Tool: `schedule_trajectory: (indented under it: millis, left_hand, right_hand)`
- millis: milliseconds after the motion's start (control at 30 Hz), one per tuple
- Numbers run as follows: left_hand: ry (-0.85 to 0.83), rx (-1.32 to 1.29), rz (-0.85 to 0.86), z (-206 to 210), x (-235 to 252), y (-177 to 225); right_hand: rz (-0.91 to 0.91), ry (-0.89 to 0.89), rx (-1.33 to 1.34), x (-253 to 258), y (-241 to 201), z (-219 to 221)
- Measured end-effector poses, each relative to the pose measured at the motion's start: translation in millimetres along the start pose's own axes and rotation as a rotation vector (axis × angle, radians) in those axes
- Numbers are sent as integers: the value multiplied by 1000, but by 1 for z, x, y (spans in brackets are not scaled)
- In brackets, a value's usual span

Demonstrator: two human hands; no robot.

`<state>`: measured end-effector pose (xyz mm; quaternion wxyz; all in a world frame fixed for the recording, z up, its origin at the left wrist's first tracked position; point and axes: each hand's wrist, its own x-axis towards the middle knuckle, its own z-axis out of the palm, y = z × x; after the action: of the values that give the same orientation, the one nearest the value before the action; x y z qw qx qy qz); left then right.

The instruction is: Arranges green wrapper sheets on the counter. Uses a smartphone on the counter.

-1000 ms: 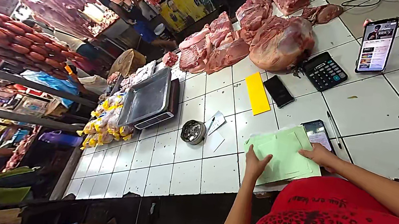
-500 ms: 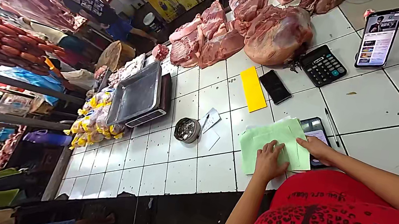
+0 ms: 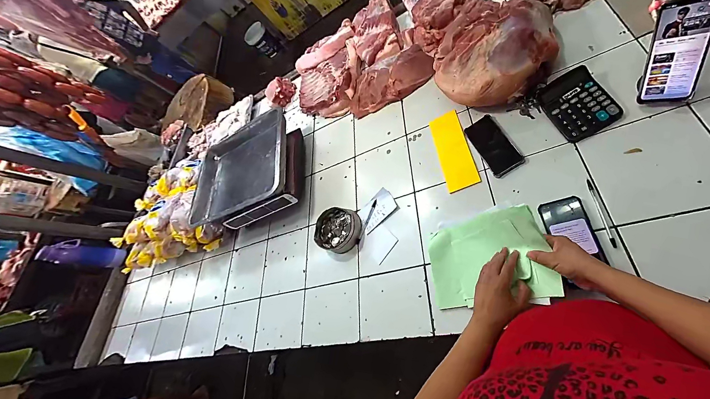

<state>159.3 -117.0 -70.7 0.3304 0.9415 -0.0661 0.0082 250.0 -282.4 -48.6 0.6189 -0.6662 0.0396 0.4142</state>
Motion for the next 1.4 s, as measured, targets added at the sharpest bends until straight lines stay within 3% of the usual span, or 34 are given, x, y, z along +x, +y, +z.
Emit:
schedule_trajectory:
  millis: [167,300,500,567,633,733,867,1000,1100,1200,1267,1333,1400]
  left_hand:
    - [253,-187,-216,-55,-8,-1]
    - [474,-44,-422,-115,-28,-39]
    - [569,302,-768,-233,-67,-81]
    - [696,370,-789,-263,-78,-84]
    - [799,360,-681,-277,-81,-81]
    - [702,234,-410,-257,-66,-67]
    - [294,119,-117,-154,-35,-46]
    - [-354,-37,-230,-78,-31,-38]
    - [-582,59,-180,-70,-35,-42]
    - [-603,208,-59,-71,-41,-54]
    - [-554,152,-40,-76,-41,-60]
    - [-478,-130,-180,-92,-36,-57]
    - [-230,-652,-446,-107,-31,-57]
  right_hand:
    - [28,56,77,-15,-5,28]
    - [25,139,-3,-9,5,45]
    - [42,203,-52,-3,10,72]
    - [47,234,-33,0,12,79]
    - [55,239,-25,0,14,87]
    - [52,227,6,-4,15,101]
    - [60,203,119,-7,15,119]
    - [58,200,109,-10,20,127]
    - [31,227,22,-10,31,123]
    - [27,288,27,-11,42,118]
    - [65,295,48,-12,45,113]
    - [84,304,62,-16,46,111]
    - [102,326,79,-20,47,108]
